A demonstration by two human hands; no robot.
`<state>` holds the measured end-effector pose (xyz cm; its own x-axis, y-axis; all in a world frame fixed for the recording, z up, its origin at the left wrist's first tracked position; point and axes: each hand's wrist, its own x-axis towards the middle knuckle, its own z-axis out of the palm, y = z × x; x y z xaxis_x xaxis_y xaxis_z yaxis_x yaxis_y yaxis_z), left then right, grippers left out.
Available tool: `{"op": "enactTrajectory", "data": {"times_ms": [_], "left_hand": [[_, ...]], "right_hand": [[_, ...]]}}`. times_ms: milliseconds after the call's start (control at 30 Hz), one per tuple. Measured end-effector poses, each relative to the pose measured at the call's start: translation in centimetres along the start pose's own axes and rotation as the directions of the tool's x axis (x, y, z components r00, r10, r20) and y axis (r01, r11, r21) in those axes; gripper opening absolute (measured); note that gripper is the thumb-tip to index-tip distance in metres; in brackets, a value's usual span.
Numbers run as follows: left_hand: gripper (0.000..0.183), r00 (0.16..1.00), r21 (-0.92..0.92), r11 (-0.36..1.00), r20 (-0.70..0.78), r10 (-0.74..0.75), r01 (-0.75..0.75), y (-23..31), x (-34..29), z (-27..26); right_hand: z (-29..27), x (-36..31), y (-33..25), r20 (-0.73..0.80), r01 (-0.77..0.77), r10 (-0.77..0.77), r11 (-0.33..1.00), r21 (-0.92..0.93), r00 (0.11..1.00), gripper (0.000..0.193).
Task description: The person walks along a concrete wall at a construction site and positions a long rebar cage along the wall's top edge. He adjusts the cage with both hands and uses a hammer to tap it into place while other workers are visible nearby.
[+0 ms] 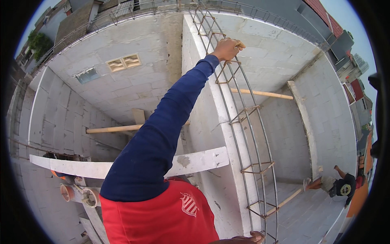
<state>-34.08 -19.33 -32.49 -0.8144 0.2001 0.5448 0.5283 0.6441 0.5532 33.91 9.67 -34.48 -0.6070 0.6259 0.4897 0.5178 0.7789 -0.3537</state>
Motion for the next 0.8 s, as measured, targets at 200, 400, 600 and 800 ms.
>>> {"op": "enactTrajectory", "data": {"times_ms": [200, 400, 600, 800], "left_hand": [[0.038, 1.0, 0.018, 1.0, 0.019, -0.004, 0.004, -0.1, 0.1, 0.0], [0.037, 0.999, 0.022, 0.999, 0.028, -0.028, 0.027, -0.3, 0.1, 0.1], [0.04, 1.0, 0.071, 0.997, 0.019, 0.015, -0.016, -0.3, 0.2, 0.1], [0.04, 1.0, 0.071, 0.997, 0.023, -0.016, 0.014, -0.3, 0.3, 0.2]], "right_hand": [[7.1, -1.2, -3.8, -0.012, -0.304, 0.372, 0.777, 0.552, 0.928, 0.06], [7.4, 1.9, -2.0, 0.119, -0.301, 0.455, 0.349, 0.887, 0.882, 0.056], [7.3, 3.0, -0.1, 0.094, -0.21, 0.366, 0.292, 0.933, 0.926, 0.057], [7.9, 4.9, 1.8, 0.136, -0.193, 0.37, 0.12, 0.974, 0.919, 0.055]]}}
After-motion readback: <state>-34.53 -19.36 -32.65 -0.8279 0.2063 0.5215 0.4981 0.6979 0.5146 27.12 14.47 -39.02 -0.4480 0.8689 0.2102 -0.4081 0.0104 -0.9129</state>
